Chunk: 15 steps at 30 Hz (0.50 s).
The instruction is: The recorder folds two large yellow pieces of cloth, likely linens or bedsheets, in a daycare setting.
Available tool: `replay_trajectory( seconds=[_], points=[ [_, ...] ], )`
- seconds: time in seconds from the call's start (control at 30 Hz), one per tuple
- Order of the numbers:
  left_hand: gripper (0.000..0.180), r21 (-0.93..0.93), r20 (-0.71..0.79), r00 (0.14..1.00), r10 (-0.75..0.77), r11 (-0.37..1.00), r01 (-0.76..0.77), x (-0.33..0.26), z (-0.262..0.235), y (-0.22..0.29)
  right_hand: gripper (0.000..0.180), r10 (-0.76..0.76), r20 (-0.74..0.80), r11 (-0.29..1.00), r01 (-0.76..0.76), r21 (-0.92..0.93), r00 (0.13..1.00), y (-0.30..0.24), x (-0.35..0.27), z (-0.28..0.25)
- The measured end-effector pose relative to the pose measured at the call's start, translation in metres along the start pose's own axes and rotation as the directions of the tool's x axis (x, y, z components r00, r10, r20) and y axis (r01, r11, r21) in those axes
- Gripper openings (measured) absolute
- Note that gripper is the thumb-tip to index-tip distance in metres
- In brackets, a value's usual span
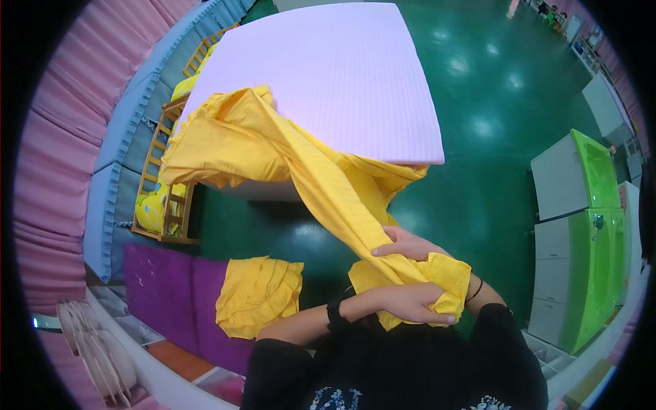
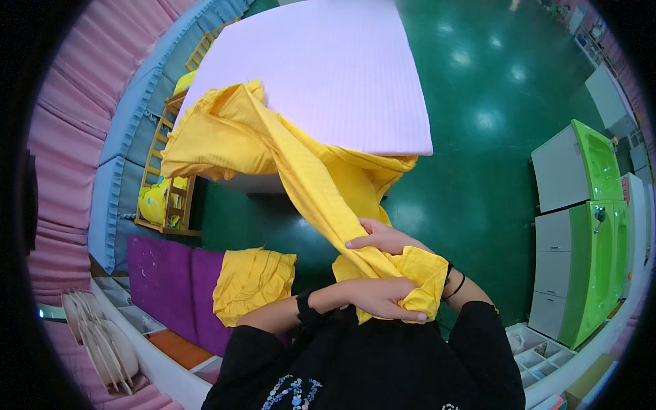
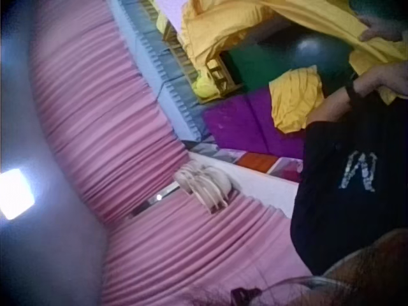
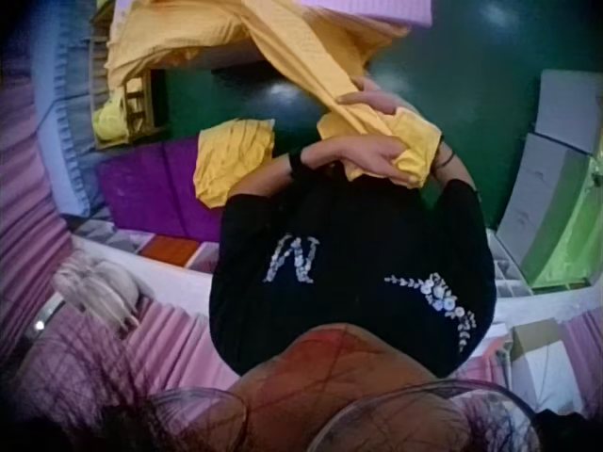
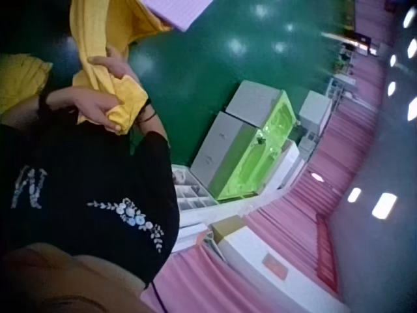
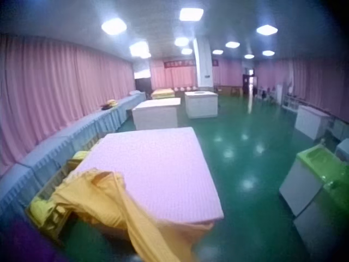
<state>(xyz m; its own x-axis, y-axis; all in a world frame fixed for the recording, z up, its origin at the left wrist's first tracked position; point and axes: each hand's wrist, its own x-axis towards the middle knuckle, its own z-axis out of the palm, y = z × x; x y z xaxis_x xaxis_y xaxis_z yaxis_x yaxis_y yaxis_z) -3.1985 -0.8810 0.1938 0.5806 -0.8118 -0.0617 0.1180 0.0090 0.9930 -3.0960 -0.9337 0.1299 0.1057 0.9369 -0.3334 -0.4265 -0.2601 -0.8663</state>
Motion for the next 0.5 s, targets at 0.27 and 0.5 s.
replay_trajectory(
  seconds=[0.27, 0.5],
  points=[
    [0.038, -0.244, -0.655, 0.75, -0.093, 0.965, -0.094, -0.123, 0.016, -0.073, 0.028, -0.044, -0.095, 0.953, 0.013, -0.302, 0.994, -0.01, -0.113, 0.018],
    [0.057, -0.252, -0.955, 0.094, -0.283, 0.6, -0.759, -0.148, -0.033, -0.082, 0.03, -0.002, 0.54, 0.937, 0.191, -0.293, 0.842, -0.004, -0.203, -0.004]
  ],
)
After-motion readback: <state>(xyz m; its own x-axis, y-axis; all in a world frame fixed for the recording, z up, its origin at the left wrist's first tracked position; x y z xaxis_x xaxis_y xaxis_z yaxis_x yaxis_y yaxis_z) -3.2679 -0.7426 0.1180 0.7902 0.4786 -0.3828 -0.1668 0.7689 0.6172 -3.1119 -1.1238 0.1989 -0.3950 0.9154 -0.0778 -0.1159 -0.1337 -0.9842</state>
